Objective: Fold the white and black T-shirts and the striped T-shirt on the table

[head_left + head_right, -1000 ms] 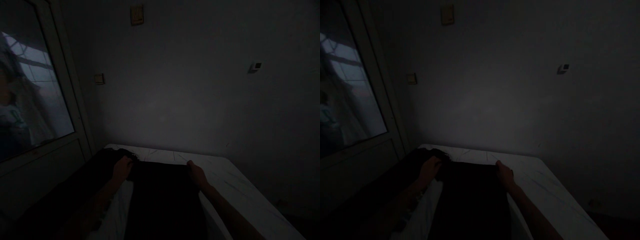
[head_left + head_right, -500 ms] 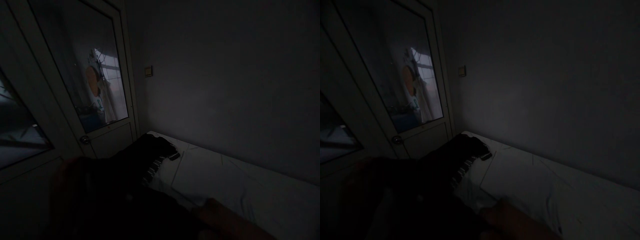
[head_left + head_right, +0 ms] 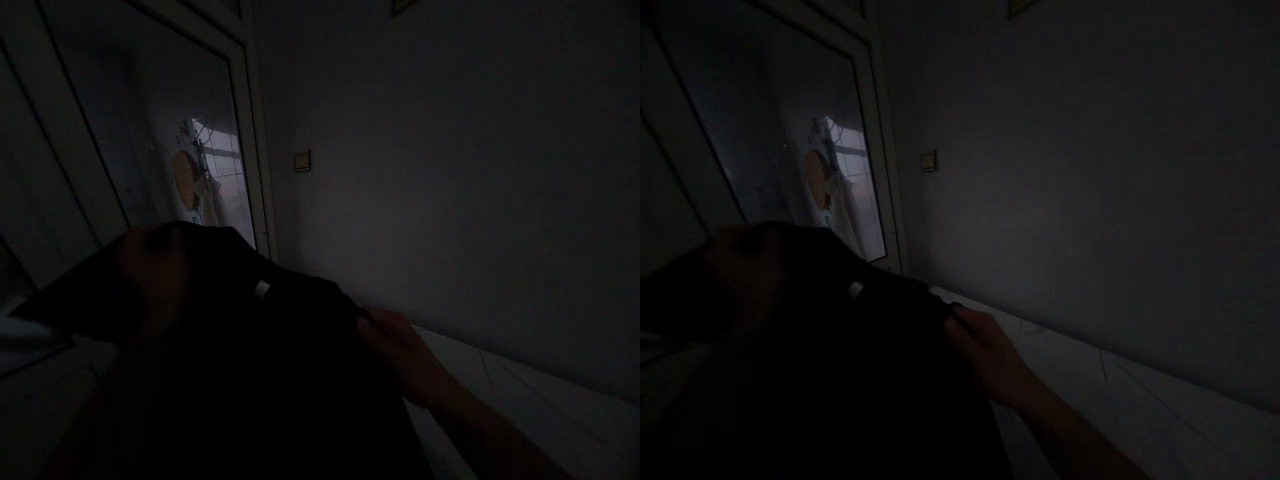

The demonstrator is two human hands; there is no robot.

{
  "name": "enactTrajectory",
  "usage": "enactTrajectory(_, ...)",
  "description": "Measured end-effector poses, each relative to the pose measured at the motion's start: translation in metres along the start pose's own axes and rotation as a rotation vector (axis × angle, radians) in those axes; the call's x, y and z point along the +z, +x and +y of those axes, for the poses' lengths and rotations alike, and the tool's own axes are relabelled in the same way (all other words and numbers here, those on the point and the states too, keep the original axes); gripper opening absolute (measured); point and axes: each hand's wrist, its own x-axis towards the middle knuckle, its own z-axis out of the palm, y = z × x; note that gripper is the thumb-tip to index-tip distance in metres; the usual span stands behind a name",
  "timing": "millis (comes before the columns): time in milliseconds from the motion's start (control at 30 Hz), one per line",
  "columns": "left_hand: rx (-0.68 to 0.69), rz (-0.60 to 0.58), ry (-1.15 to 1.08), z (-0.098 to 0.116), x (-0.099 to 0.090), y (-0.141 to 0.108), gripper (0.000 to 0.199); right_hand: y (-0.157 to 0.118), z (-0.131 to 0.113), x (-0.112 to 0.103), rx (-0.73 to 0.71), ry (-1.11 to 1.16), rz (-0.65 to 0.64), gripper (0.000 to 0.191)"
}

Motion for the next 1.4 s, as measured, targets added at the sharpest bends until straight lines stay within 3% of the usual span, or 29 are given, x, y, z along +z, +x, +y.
enactTrajectory(67, 0.010, -0.040, 0.019, -0.002, 0.060, 0.015, 0.025, 0.057, 0.020, -0.021, -0.015, -0.077, 0.097, 0.050)
enactTrajectory(167, -0.055, -0.278, 0.049, -0.018, 0.157, 0.006, 0.020, 0.138, 0.069, -0.058, 0.029, -0.402, 0.233, 0.041)
enactTrajectory(233, -0.103, -0.413, 0.055, -0.038, 0.204, -0.023, 0.033, 0.177, 0.112, -0.078, 0.136, -0.638, 0.339, 0.030)
enactTrajectory(300, -0.100, -0.493, 0.074, -0.066, 0.229, -0.069, 0.059, 0.194, 0.160, -0.086, 0.252, -0.798, 0.439, 0.028)
enactTrajectory(333, -0.086, -0.572, 0.103, -0.081, 0.232, -0.096, 0.065, 0.194, 0.185, -0.085, 0.290, -0.867, 0.459, 0.031)
enactTrajectory(400, 0.019, -0.886, 0.125, -0.112, 0.223, -0.158, 0.060, 0.178, 0.231, -0.072, 0.257, -0.985, 0.385, 0.038)
enactTrajectory(467, 0.150, -1.180, 0.142, -0.138, 0.200, -0.218, 0.055, 0.148, 0.272, -0.047, 0.150, -1.027, 0.203, 0.044)
enactTrajectory(533, 0.203, -1.339, 0.234, -0.155, 0.175, -0.269, 0.055, 0.115, 0.302, -0.018, 0.061, -1.034, 0.053, 0.049)
enactTrajectory(633, 0.274, -1.395, 0.356, -0.163, 0.150, -0.310, 0.057, 0.081, 0.322, 0.016, 0.081, -1.056, -0.098, 0.055)
enactTrajectory(733, 0.333, -1.359, 0.423, -0.159, 0.145, -0.318, 0.058, 0.070, 0.314, 0.026, 0.139, -1.057, -0.167, 0.058)
enactTrajectory(800, 0.364, -1.348, 0.447, -0.157, 0.147, -0.315, 0.058, 0.065, 0.301, 0.016, 0.149, -1.027, -0.184, 0.060)
enactTrajectory(900, 0.418, -1.324, 0.477, -0.161, 0.148, -0.315, 0.055, 0.041, 0.281, -0.022, 0.176, -1.024, -0.113, 0.061)
enactTrajectory(967, 0.472, -1.333, 0.462, -0.169, 0.150, -0.314, 0.051, 0.006, 0.271, -0.061, 0.257, -1.082, -0.021, 0.060)
enactTrajectory(1067, 0.471, -1.362, 0.446, -0.174, 0.158, -0.311, 0.044, -0.070, 0.259, -0.128, 0.483, -1.203, 0.145, 0.054)
enactTrajectory(1133, 0.392, -1.344, 0.439, -0.160, 0.169, -0.310, 0.045, -0.125, 0.253, -0.168, 0.685, -1.280, 0.284, 0.050)
enactTrajectory(1200, 0.374, -1.322, 0.325, -0.125, 0.184, -0.318, 0.049, -0.172, 0.248, -0.197, 0.884, -1.312, 0.413, 0.047)
enactTrajectory(1300, 0.464, -1.341, 0.003, -0.040, 0.208, -0.350, 0.050, -0.212, 0.243, -0.216, 1.051, -1.273, 0.545, 0.044)
enactTrajectory(1400, 0.446, -1.482, -0.119, 0.049, 0.232, -0.397, 0.043, -0.217, 0.239, -0.218, 1.059, -1.213, 0.658, 0.048)
